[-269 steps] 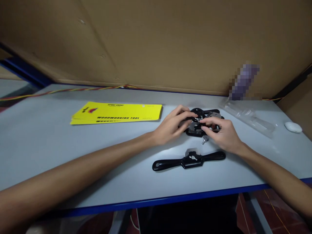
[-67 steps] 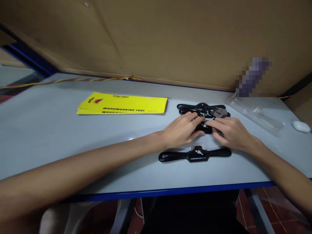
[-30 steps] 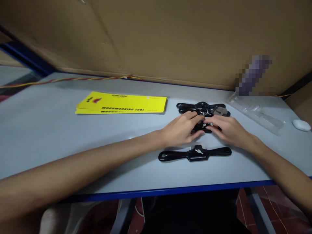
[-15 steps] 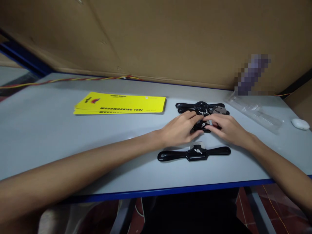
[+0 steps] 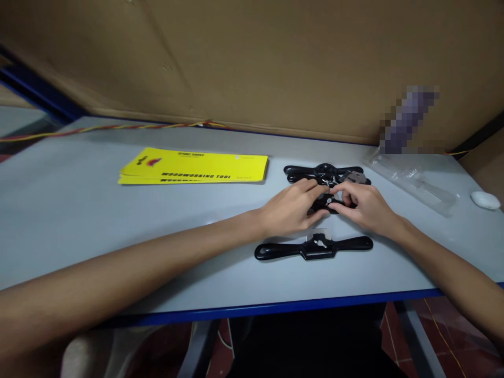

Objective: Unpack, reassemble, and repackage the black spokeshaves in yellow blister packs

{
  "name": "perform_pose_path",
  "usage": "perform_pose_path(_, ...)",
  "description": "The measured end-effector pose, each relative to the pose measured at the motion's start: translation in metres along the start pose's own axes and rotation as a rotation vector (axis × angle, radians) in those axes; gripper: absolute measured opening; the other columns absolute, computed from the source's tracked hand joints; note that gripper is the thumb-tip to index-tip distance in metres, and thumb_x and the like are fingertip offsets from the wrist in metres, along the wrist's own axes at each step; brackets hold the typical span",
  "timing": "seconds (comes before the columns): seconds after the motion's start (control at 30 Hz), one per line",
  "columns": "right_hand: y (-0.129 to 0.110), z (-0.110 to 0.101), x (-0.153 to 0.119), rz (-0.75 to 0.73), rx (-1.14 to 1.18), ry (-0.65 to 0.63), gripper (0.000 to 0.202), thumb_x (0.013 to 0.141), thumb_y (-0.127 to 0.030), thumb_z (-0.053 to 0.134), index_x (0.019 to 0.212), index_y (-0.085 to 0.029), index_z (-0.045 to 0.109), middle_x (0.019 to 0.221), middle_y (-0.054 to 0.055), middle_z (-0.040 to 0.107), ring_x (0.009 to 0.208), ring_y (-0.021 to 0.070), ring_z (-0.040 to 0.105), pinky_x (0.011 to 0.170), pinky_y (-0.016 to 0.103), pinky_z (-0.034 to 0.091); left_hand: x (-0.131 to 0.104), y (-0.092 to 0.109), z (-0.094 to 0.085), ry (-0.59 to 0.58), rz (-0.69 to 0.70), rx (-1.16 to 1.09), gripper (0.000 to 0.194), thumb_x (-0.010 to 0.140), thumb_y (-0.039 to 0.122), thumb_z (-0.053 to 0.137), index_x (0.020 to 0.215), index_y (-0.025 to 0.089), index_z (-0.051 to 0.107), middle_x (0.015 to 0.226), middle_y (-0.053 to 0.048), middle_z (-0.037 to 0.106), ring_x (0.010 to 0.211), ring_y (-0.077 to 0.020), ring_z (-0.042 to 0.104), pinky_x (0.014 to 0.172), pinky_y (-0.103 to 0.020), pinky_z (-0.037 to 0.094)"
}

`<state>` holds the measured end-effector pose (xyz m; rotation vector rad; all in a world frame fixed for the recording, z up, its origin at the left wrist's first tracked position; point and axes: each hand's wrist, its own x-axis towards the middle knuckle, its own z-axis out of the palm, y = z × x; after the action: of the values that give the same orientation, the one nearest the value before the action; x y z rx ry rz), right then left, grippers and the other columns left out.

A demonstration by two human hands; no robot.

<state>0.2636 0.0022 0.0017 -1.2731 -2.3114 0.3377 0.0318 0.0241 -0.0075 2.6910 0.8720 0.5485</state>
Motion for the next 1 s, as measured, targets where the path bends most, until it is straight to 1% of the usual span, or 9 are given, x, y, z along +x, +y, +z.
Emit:
perform_pose_path(0.2,-0.005,0.001,0.000,-0.006,-0.093,0.003,0.020,0.094,-0.037,0.066,0.106,-0.020,0.066,0.072,-0.004,0.060,0.060,0.0130,0.050,0.061,0.027,0.035,0.000,-0.001,0.001,0.021,0.003,0.002,0.040,0.099,0.038,0.058,0.129,0.011,0.062,0.105,-0.012,0.066,0.102,-0.0279,0.064,0.089,-0.043,0.055)
perform_pose_path(0.43,-0.010,0.001,0.000,-0.047,-0.254,-0.012,0.022,0.098,-0.037,0.060,0.109,-0.019,0.065,0.076,0.000,0.067,0.060,0.0150,0.053,0.059,0.029,0.034,0.000,0.000,0.001,0.029,0.001,-0.010,0.039,0.099,0.036,0.059,0.128,0.009,0.063,0.104,-0.013,0.067,0.100,-0.0276,0.064,0.088,-0.043,0.055)
perform_pose_path(0.53,-0.011,0.002,0.001,-0.057,-0.304,-0.038,0.023,0.100,-0.038,0.058,0.110,-0.018,0.064,0.077,0.002,0.070,0.063,0.0176,0.059,0.058,0.030,0.034,0.000,0.000,0.001,0.034,0.002,-0.008,0.038,0.099,0.035,0.059,0.127,0.009,0.062,0.103,-0.013,0.067,0.100,-0.0277,0.064,0.087,-0.043,0.055)
perform_pose_path(0.6,-0.011,0.001,0.002,-0.065,-0.329,-0.053,0.024,0.101,-0.038,0.056,0.112,-0.017,0.063,0.084,0.005,0.074,0.069,0.0202,0.063,0.059,0.032,0.034,0.000,0.000,0.001,0.039,-0.002,-0.015,0.039,0.098,0.035,0.059,0.129,0.011,0.061,0.103,-0.012,0.067,0.098,-0.0271,0.064,0.086,-0.042,0.055)
perform_pose_path(0.67,-0.011,-0.002,0.001,-0.072,-0.333,-0.072,0.025,0.101,-0.038,0.055,0.113,-0.017,0.061,0.094,0.009,0.076,0.075,0.0224,0.066,0.060,0.032,0.036,-0.001,0.000,0.001,0.047,-0.016,-0.034,0.039,0.098,0.036,0.061,0.129,0.012,0.058,0.102,-0.011,0.067,0.096,-0.0260,0.064,0.082,-0.040,0.055)
perform_pose_path(0.73,-0.011,-0.007,0.000,-0.079,-0.308,-0.100,0.025,0.100,-0.039,0.056,0.112,-0.017,0.059,0.099,0.011,0.075,0.078,0.0235,0.067,0.063,0.033,0.039,-0.002,0.000,0.001,0.056,-0.032,-0.054,0.036,0.097,0.036,0.062,0.125,0.013,0.057,0.101,-0.010,0.067,0.093,-0.0249,0.064,0.078,-0.038,0.054)
perform_pose_path(0.83,-0.010,-0.015,-0.004,-0.099,-0.257,-0.142,0.021,0.100,-0.037,0.054,0.107,-0.018,0.059,0.098,0.010,0.073,0.079,0.0232,0.065,0.069,0.035,0.042,-0.002,0.000,0.001,0.065,-0.052,-0.059,0.031,0.095,0.036,0.064,0.117,0.015,0.056,0.098,-0.009,0.066,0.092,-0.0245,0.064,0.078,-0.037,0.054)
perform_pose_path(0.93,-0.009,-0.021,-0.005,-0.099,-0.228,-0.191,0.017,0.102,-0.032,0.048,0.105,-0.018,0.058,0.098,0.010,0.071,0.080,0.0230,0.063,0.073,0.035,0.043,-0.001,0.001,0.001,0.058,-0.074,-0.056,0.031,0.094,0.037,0.066,0.115,0.016,0.056,0.097,-0.008,0.066,0.092,-0.0244,0.064,0.080,-0.038,0.053)
perform_pose_path(1.0,-0.008,-0.022,-0.005,-0.080,-0.218,-0.219,0.018,0.103,-0.031,0.045,0.104,-0.019,0.058,0.098,0.010,0.070,0.081,0.0232,0.063,0.074,0.036,0.042,-0.001,0.002,0.001,0.049,-0.086,-0.061,0.032,0.094,0.038,0.066,0.115,0.017,0.056,0.097,-0.008,0.065,0.091,-0.0238,0.063,0.080,-0.037,0.053)
